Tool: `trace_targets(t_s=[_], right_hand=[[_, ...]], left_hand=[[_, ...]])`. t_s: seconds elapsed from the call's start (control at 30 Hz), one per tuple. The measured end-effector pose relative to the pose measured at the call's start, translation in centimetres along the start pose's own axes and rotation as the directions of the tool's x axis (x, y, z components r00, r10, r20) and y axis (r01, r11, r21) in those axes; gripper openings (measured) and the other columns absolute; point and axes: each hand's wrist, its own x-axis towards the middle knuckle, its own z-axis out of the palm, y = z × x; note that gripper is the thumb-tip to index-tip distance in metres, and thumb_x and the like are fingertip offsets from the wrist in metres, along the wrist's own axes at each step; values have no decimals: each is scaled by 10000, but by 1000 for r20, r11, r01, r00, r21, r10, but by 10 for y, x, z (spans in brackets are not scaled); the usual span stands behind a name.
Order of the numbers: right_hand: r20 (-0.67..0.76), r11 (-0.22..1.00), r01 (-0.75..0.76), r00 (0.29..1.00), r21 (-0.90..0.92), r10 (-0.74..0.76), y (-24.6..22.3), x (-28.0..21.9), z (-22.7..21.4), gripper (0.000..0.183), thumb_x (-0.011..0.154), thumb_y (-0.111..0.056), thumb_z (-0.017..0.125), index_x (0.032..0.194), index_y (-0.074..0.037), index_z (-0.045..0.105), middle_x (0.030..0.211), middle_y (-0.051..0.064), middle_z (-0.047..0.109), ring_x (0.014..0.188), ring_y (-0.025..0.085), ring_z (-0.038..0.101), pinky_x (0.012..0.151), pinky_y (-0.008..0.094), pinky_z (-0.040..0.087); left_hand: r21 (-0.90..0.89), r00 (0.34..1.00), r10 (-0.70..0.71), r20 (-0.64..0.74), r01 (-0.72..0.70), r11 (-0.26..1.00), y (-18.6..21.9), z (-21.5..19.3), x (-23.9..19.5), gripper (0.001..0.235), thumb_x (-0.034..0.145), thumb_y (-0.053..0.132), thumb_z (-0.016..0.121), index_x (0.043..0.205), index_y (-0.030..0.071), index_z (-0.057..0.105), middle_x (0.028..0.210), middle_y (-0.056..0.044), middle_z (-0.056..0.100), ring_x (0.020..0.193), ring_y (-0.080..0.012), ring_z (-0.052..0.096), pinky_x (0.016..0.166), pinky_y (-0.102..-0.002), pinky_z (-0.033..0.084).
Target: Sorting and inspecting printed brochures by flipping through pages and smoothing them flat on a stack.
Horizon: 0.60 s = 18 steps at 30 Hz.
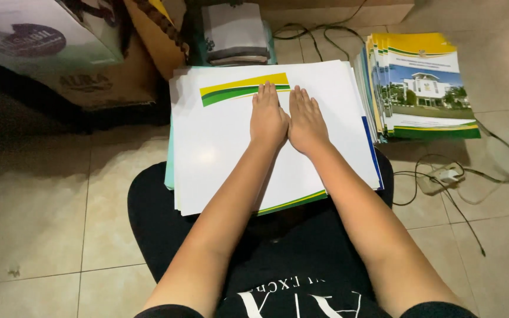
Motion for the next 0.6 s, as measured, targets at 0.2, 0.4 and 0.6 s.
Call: trace_targets(t_s=[0.2,0.4,0.6], right_hand=[[71,999,-44,997,32,42,-10,-80,-7,621,1090,-303,266,1597,46,187,1690,228,133,1579,305,85,1271,448,18],[54,1000,5,999,6,-5,-4,-43,-2,613,1082,-255,290,1594,63,177,1684,257,124,1577,324,84,1269,476,13],[15,999,36,999,7,-36,-5,51,-8,619,1095,-294,276,1606,40,174,1697,222,120,1582,320,80,1277,470,18]], left_hand=[[39,1000,-7,-14,7,999,9,-19,-13,561,1001,54,368,1551,-60,359,1625,-227,376,1556,-335,282,1287,-456,199],[31,1000,-11,1,11,999,7,-13,-10,574,994,63,371,1555,-55,348,1629,-224,367,1560,-341,270,1290,-465,192],[-6,1000,-22,22,22,1000,4,-7,-4,582,995,140,388,1545,-49,362,1624,-219,369,1557,-343,274,1289,-470,188]])
